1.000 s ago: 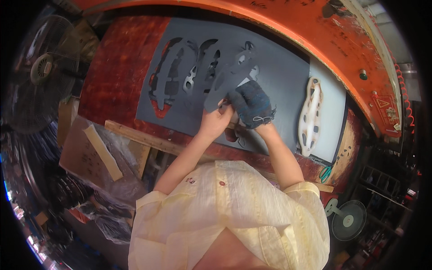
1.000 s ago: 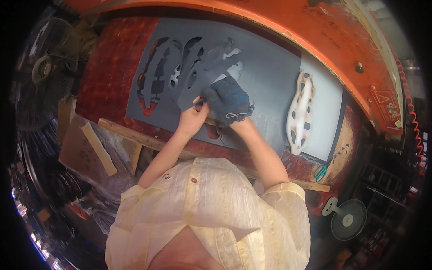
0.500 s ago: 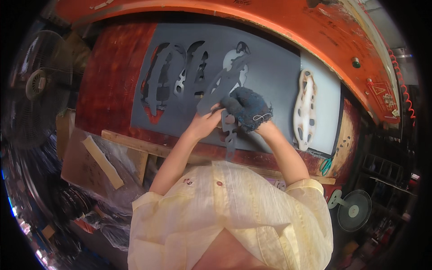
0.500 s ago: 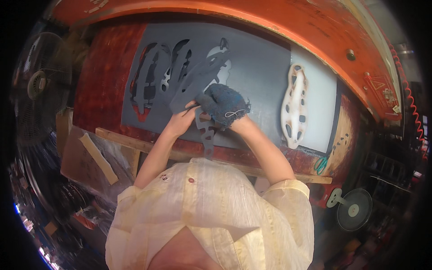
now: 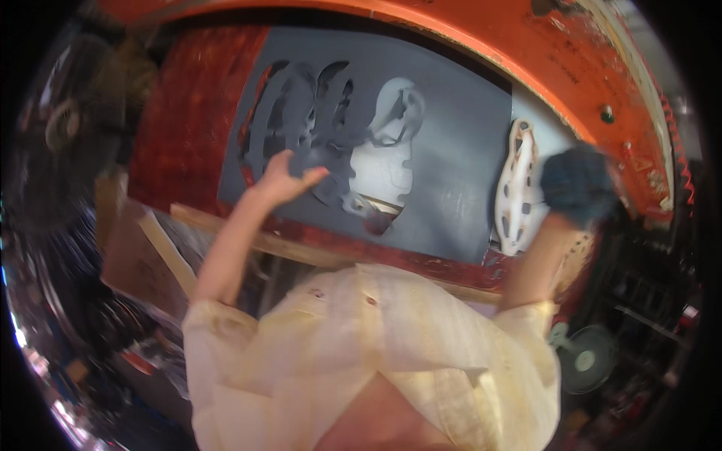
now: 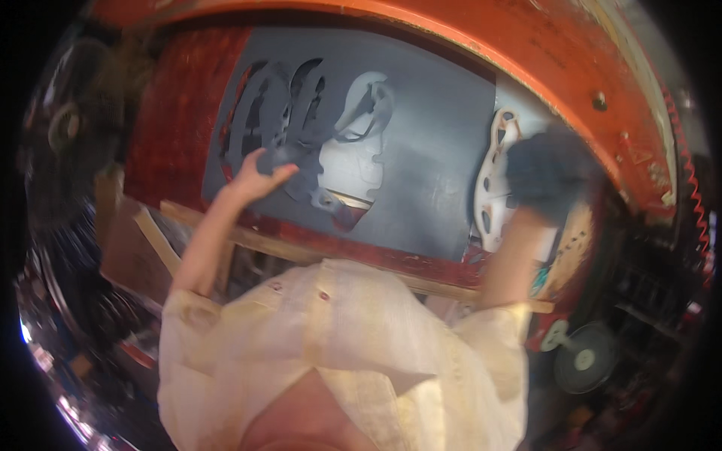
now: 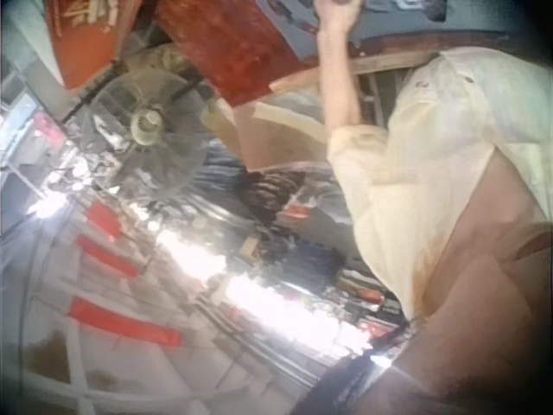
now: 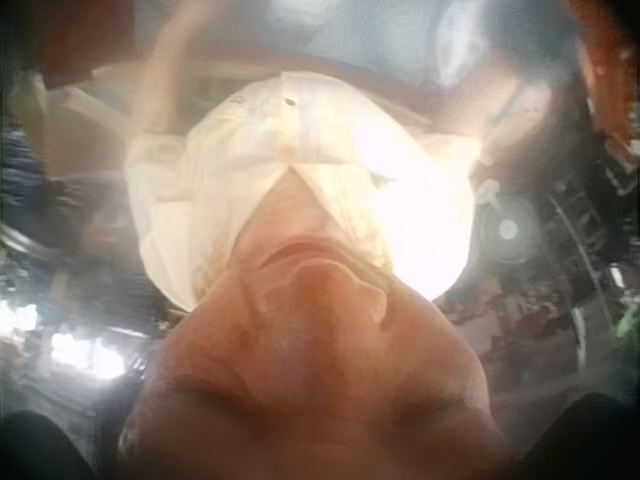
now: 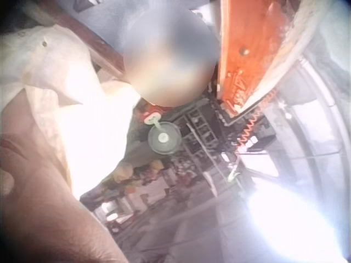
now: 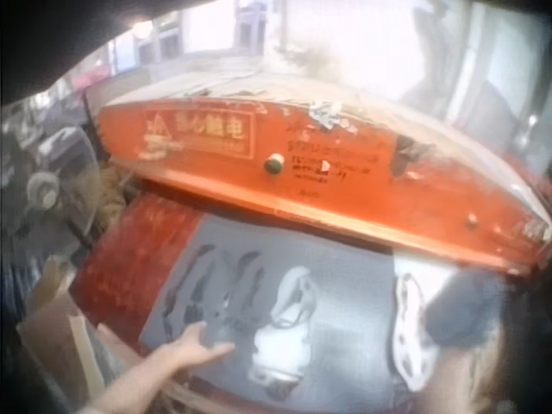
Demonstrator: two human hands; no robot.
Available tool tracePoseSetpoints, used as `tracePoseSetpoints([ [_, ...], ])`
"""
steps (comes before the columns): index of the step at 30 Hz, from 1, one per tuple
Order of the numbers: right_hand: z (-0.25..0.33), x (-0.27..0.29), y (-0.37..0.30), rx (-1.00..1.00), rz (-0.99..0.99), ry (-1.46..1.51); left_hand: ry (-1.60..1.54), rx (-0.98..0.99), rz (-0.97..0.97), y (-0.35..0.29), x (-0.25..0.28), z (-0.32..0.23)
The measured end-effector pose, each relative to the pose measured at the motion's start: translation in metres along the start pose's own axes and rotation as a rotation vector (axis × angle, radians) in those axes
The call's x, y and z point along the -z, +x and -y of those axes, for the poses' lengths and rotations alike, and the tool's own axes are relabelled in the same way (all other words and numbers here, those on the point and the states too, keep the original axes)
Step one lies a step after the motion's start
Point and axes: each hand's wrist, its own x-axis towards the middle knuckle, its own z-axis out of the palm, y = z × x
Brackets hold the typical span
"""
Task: The person uses shears to cut a dark gray sheet placed on a cutting machine bed, following pre-cut outlines. They remove cut pieces and place them into a plastic bag, then reposition the sheet and continue cutting additional shapes.
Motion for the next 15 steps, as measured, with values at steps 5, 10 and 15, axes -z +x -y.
tracePoseSetpoints([
  [5,-0.009,0.029,-0.039,-0.111,-0.296,-0.761,-0.199,-0.164,-0.002,0.006,-0.041,-0.036],
  [10,-0.016,0.106,-0.155,0.065,-0.279,-1.928,-0.519,0.303,-0.096,-0.018,-0.044,-0.022],
  [15,0.043,0.155,-0.3,0.132,-1.791,-1.326,-0.853,0.413,-0.228,-0.036,-0.045,-0.015],
])
